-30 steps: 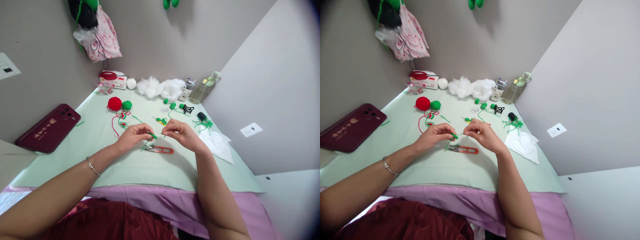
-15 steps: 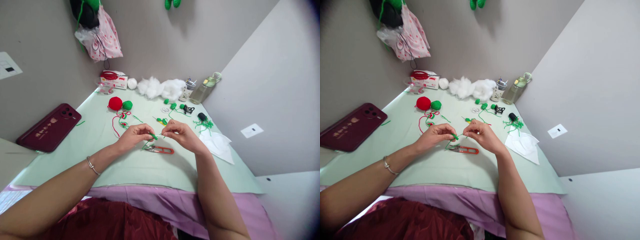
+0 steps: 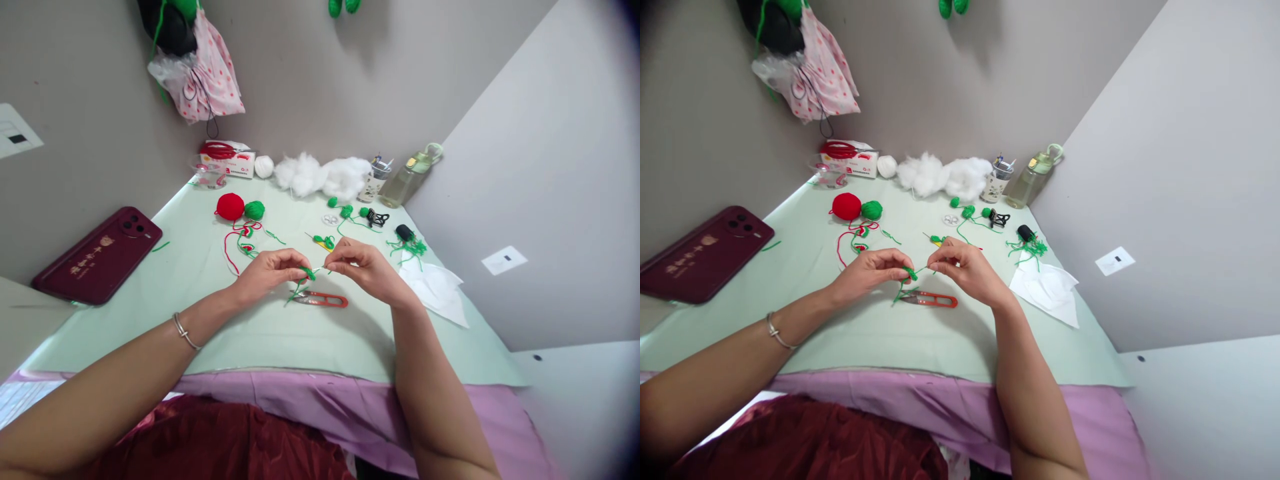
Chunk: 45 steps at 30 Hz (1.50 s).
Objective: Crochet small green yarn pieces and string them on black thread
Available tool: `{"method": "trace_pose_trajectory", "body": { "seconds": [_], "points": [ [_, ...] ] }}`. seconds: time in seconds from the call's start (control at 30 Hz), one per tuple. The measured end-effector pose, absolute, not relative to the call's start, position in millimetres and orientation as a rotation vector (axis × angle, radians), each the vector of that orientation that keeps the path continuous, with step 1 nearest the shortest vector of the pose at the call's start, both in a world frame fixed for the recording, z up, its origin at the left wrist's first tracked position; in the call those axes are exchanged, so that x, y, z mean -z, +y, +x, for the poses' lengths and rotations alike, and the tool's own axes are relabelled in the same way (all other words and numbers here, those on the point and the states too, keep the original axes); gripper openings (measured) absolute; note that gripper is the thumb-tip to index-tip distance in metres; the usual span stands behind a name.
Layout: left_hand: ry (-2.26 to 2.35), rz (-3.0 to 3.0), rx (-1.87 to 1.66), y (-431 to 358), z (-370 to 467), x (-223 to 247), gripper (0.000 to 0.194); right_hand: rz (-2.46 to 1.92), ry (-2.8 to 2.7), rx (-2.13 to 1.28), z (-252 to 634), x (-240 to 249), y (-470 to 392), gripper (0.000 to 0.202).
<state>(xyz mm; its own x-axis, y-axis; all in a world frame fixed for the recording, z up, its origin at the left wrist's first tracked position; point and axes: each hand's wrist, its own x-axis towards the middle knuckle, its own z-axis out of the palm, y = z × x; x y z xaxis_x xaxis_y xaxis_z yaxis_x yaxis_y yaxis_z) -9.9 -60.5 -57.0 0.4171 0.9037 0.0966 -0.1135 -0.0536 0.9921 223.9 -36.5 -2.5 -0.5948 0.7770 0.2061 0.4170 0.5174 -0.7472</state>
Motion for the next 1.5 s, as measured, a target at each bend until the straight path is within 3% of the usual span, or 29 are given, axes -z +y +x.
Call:
{"method": "trace_pose_trajectory", "body": {
  "seconds": [1.5],
  "points": [
    [0.774, 1.37, -0.958, -62.4, -7.5, 55.0, 0.019, -0.951, -2.328, -0.871, 221.1, 3.6, -37.4, 0.013]
  ]
}}
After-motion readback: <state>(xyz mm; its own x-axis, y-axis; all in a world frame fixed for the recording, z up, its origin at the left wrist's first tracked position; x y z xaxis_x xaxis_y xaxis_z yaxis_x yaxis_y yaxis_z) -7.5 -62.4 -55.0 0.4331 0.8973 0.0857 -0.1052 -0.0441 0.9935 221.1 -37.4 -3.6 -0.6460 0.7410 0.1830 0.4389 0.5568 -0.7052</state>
